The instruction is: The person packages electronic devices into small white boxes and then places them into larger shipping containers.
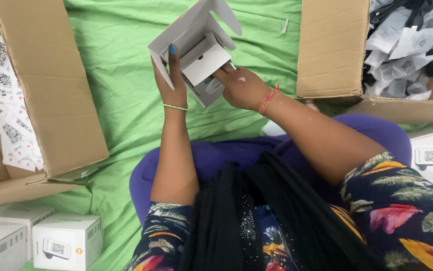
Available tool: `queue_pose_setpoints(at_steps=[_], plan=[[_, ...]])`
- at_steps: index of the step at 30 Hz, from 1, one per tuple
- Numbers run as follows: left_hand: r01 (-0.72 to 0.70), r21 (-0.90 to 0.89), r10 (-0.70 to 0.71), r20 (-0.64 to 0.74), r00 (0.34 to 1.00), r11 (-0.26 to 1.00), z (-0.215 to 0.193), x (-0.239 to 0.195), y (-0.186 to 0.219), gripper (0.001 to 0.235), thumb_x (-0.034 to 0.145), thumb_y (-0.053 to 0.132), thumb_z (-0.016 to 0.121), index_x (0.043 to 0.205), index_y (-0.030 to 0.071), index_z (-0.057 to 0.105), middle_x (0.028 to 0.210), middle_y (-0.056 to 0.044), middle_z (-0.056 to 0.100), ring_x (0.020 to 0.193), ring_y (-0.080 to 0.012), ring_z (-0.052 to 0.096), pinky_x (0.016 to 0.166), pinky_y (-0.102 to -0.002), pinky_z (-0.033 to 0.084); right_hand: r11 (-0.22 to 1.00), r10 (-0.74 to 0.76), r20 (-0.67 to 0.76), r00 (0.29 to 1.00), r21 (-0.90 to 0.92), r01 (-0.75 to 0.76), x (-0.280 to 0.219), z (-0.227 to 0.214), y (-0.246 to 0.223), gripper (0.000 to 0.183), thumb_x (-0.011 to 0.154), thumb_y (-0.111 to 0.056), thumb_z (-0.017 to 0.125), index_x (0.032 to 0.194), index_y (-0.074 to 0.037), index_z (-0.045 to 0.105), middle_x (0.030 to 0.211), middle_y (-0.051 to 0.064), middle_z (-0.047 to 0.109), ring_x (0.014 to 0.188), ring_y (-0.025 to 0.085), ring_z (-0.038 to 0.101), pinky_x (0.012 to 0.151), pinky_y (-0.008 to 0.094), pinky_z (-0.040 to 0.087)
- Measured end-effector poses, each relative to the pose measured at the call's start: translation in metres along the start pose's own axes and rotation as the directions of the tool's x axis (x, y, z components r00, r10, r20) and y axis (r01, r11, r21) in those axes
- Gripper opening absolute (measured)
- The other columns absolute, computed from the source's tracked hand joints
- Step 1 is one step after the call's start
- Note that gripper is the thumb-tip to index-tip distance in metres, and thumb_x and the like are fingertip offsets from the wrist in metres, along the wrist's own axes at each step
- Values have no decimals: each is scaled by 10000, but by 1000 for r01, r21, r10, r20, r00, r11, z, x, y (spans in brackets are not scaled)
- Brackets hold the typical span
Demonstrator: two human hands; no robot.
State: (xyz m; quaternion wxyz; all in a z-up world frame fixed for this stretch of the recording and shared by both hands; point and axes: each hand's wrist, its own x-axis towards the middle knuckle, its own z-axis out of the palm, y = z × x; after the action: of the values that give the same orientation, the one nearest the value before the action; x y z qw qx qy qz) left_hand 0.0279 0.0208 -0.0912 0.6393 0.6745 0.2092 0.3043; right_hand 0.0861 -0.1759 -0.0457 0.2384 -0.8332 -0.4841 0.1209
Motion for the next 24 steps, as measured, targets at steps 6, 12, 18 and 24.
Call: queue_pose_setpoints(at_steps=[6, 12, 18, 24], plan=[[47, -147, -23, 159, 987, 988, -4, 3, 11, 484, 1023, 278, 734, 1366, -2, 536, 1276, -133, 663, 1171, -193, 613, 1066, -349, 487, 985, 60, -119, 991, 170, -39, 6, 0, -1, 421, 900, -38, 623, 1320, -9, 619, 1152, 230, 651, 1058, 418, 616, 905, 483, 519], [-368, 215, 288, 329, 899, 905, -7, 8, -6, 767, 736, 49, 903, 1332, 7, 421, 1249, -170, 577, 1140, -279, 599, 978, -385, 525, 949, 293, -115, 949, 158, -274, 52, 52, 19, 426, 843, -67, 641, 1263, 1, 618, 1331, 256, 575, 1241, 432, 544, 1016, 472, 492], [-145, 148, 97, 295, 951, 978, -13, 8, 0, 601, 837, 79, 871, 1274, 44, 460, 1176, -88, 620, 1071, -229, 651, 948, -348, 559, 895, 430, -94, 898, -85, -438, 88, 118, 29, 605, 868, -232, 610, 1409, 20, 509, 1481, 271, 430, 1364, 446, 399, 1119, 493, 364], [-228, 162, 177, 277, 944, 960, -8, 9, -2, 574, 799, 42, 874, 1232, 43, 497, 1179, -93, 580, 1114, -254, 594, 996, -363, 515, 834, 282, -122, 952, -460, -306, 90, 145, 43, 571, 932, -277, 581, 1413, 28, 536, 1439, 281, 500, 1376, 446, 415, 1161, 567, 279]])
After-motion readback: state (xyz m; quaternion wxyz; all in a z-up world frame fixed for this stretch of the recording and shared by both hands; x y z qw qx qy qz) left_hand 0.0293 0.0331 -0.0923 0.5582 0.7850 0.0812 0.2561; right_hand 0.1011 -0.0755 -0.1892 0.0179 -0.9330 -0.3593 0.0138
